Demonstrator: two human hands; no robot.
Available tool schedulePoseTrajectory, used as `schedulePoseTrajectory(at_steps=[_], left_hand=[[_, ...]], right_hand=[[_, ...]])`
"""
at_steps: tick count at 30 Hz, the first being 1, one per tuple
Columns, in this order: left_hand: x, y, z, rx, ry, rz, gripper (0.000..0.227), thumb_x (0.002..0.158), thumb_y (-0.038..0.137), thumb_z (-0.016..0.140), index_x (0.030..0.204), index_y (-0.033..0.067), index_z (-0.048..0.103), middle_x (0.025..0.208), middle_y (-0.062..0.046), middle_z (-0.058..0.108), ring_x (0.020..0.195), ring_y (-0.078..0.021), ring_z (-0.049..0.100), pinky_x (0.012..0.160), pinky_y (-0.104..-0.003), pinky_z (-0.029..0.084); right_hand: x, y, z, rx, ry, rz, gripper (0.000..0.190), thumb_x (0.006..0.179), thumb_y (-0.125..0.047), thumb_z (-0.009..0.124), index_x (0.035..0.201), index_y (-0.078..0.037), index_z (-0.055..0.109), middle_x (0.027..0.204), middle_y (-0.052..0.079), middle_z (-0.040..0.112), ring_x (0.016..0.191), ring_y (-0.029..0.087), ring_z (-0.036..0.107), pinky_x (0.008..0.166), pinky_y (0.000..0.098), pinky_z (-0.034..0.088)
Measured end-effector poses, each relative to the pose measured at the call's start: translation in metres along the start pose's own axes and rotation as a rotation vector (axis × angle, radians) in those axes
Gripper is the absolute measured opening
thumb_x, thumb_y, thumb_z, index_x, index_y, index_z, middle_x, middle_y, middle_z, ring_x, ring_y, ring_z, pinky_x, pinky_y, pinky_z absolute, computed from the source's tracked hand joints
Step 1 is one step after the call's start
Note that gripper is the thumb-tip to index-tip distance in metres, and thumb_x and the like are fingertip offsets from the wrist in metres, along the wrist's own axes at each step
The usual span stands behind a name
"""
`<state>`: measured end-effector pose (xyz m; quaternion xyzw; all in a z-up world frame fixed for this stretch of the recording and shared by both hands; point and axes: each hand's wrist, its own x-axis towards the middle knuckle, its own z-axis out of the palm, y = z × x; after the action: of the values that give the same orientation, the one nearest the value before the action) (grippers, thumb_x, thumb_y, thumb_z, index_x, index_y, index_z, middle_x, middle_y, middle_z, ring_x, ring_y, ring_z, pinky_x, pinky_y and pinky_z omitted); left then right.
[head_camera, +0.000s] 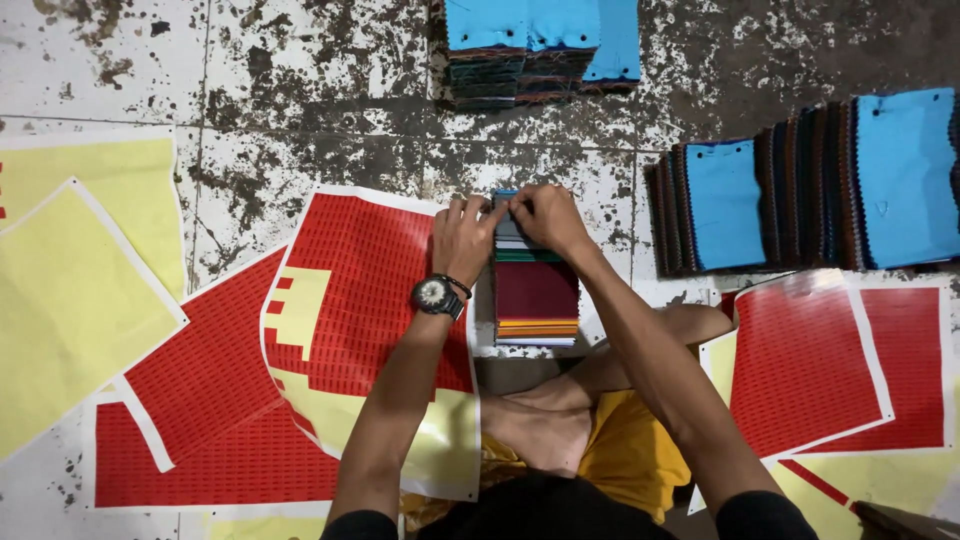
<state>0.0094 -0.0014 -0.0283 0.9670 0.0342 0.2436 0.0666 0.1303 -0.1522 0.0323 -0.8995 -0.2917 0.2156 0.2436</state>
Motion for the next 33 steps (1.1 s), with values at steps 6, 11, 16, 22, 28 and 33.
schedulePoseTrajectory(at_steps=[6, 11, 16, 22, 28, 33], left_hand=[[0.010, 0.014, -0.025, 0.074, -0.035, 0.014, 0.027, 0.096, 0.018, 0.053, 0.115, 0.0316, 0.067, 0.099, 0.001, 0.054, 0.095, -0.0239, 0.057, 0.075, -0.039, 0.050], [0.011, 0.009, -0.021, -0.078, -0.011, -0.048, 0.029, 0.092, 0.010, 0.059, 0.111, 0.0267, 0.071, 0.102, -0.002, 0.058, 0.098, -0.0280, 0.061, 0.073, -0.041, 0.053], [0.006, 0.007, -0.035, -0.315, 0.047, -0.265, 0.034, 0.082, 0.005, 0.063, 0.110, 0.0229, 0.071, 0.104, -0.001, 0.060, 0.099, -0.0283, 0.063, 0.078, -0.040, 0.055], [0.036, 0.019, -0.080, -0.910, 0.152, -0.591, 0.022, 0.092, 0.007, 0.062, 0.108, 0.0157, 0.074, 0.094, -0.011, 0.069, 0.089, -0.0327, 0.071, 0.069, -0.033, 0.060], [0.065, 0.042, -0.096, -1.123, -0.067, -0.775, 0.024, 0.100, 0.027, 0.056, 0.115, 0.0178, 0.072, 0.109, -0.013, 0.072, 0.112, -0.0326, 0.067, 0.098, -0.044, 0.052], [0.066, 0.044, -0.065, -1.122, -0.067, -0.716, 0.027, 0.103, 0.030, 0.052, 0.113, 0.0133, 0.071, 0.105, -0.016, 0.074, 0.110, -0.0348, 0.068, 0.095, -0.045, 0.052]], right_hand=[[0.000, 0.014, -0.011, -0.182, 0.229, -0.182, 0.032, 0.079, -0.016, 0.084, 0.109, -0.012, 0.074, 0.103, 0.017, 0.068, 0.100, 0.043, 0.069, 0.083, 0.0535, 0.059], [0.001, 0.041, -0.002, -0.340, 0.404, -0.397, 0.011, 0.081, -0.020, 0.083, 0.088, -0.020, 0.075, 0.084, 0.001, 0.065, 0.081, 0.027, 0.068, 0.069, 0.0418, 0.058], [-0.015, 0.030, -0.009, -0.444, 0.620, -0.588, 0.009, 0.088, -0.023, 0.076, 0.079, -0.022, 0.073, 0.088, -0.001, 0.067, 0.081, 0.021, 0.064, 0.073, 0.0375, 0.052], [-0.043, 0.009, -0.041, -0.060, 0.249, -0.630, 0.011, 0.076, -0.006, 0.078, 0.078, -0.007, 0.067, 0.089, 0.011, 0.067, 0.087, 0.036, 0.068, 0.077, 0.0454, 0.057], [-0.067, -0.042, -0.079, 0.451, -0.195, -0.446, 0.013, 0.093, -0.004, 0.070, 0.101, 0.004, 0.074, 0.099, 0.026, 0.075, 0.100, 0.043, 0.071, 0.092, 0.0537, 0.054], [-0.064, -0.037, -0.071, 0.538, -0.232, -0.352, 0.013, 0.094, -0.012, 0.074, 0.104, -0.005, 0.078, 0.087, 0.013, 0.078, 0.083, 0.018, 0.070, 0.082, 0.0405, 0.055]])
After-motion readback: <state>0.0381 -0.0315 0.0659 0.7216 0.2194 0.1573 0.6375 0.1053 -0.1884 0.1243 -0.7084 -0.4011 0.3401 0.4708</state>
